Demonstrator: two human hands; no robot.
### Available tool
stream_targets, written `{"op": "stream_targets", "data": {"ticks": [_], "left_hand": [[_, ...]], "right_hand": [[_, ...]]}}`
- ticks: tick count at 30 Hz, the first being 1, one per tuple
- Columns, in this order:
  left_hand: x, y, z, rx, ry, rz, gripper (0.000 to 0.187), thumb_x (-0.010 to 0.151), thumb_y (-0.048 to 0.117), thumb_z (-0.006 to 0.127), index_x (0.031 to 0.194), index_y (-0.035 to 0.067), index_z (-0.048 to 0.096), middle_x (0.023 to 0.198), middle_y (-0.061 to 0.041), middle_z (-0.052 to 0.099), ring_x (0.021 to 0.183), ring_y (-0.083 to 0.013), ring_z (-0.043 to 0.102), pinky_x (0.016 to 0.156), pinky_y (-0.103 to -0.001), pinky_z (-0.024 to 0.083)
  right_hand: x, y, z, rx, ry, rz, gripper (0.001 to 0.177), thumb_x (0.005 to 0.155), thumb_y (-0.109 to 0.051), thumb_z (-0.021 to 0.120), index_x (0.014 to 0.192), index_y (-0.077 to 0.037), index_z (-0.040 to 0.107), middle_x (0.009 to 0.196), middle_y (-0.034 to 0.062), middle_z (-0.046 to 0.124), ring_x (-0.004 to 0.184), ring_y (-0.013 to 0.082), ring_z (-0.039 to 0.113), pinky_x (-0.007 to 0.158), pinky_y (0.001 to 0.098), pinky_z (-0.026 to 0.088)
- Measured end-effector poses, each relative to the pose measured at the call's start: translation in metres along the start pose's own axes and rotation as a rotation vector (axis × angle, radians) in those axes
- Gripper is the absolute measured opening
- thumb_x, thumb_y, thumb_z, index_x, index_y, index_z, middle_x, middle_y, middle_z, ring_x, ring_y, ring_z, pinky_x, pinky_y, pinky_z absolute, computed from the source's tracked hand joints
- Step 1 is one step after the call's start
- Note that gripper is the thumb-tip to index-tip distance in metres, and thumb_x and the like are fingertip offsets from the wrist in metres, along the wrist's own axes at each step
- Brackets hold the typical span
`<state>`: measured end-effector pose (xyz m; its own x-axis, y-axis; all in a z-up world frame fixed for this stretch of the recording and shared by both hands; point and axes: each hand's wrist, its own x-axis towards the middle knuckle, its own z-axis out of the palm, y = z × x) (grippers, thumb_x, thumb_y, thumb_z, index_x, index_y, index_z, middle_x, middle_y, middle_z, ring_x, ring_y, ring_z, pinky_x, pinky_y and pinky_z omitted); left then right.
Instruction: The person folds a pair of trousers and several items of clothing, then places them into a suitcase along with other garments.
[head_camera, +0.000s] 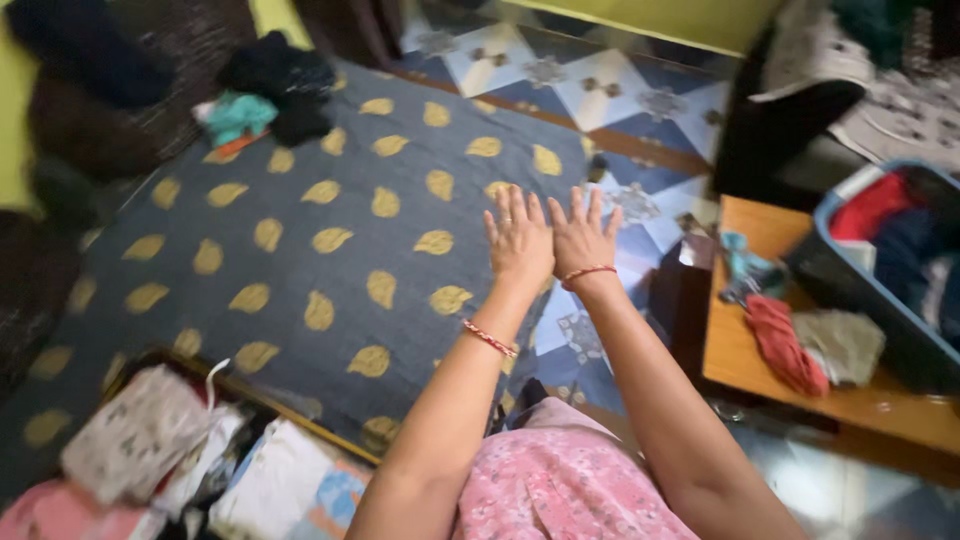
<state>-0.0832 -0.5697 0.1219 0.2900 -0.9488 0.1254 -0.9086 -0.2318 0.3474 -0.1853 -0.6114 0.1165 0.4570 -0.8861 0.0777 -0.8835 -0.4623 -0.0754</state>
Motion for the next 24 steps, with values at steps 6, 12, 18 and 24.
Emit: {"op": "stream_targets", "data": {"ticks": [6,12,18,24], "left_hand": [[0.009,0.04,0.021,0.016,-0.043,0.194,0.057,0.099,0.022,0.05,0.151,0.001,0.041,0.163,-0.023,0.027,0.155,-0.0413,0.015,0.12,-0.063,0.019],[0.013,0.078,0.041,-0.035,-0.067,0.328,0.055,0.096,0.018,0.05,0.148,-0.001,0.044,0.161,-0.025,0.03,0.153,-0.0433,0.017,0.118,-0.064,0.021],[0.013,0.11,0.054,-0.062,-0.133,0.43,0.054,0.097,0.017,0.052,0.148,0.0,0.046,0.161,-0.025,0.031,0.153,-0.0435,0.019,0.119,-0.063,0.022],[0.012,0.169,0.05,-0.05,-0.174,0.493,0.052,0.096,0.017,0.056,0.145,0.001,0.047,0.161,-0.024,0.03,0.153,-0.0438,0.018,0.117,-0.063,0.024]], "right_hand": [[-0.016,0.046,0.004,-0.009,0.044,0.154,0.061,0.094,-0.025,0.055,0.154,-0.02,0.043,0.164,0.0198,0.028,0.154,0.0446,0.014,0.113,0.0757,0.009],[-0.034,0.086,0.009,-0.073,0.061,0.261,0.055,0.095,-0.023,0.053,0.15,-0.022,0.047,0.163,0.0178,0.03,0.153,0.0453,0.015,0.114,0.0755,0.01],[-0.051,0.116,-0.003,-0.081,0.052,0.325,0.054,0.096,-0.022,0.055,0.149,-0.02,0.048,0.164,0.0169,0.031,0.154,0.0438,0.017,0.117,0.0734,0.01],[-0.068,0.156,-0.044,-0.048,-0.083,0.408,0.069,0.085,-0.023,0.066,0.15,-0.021,0.044,0.161,0.0175,0.028,0.151,0.0438,0.014,0.114,0.0718,0.008]]}}
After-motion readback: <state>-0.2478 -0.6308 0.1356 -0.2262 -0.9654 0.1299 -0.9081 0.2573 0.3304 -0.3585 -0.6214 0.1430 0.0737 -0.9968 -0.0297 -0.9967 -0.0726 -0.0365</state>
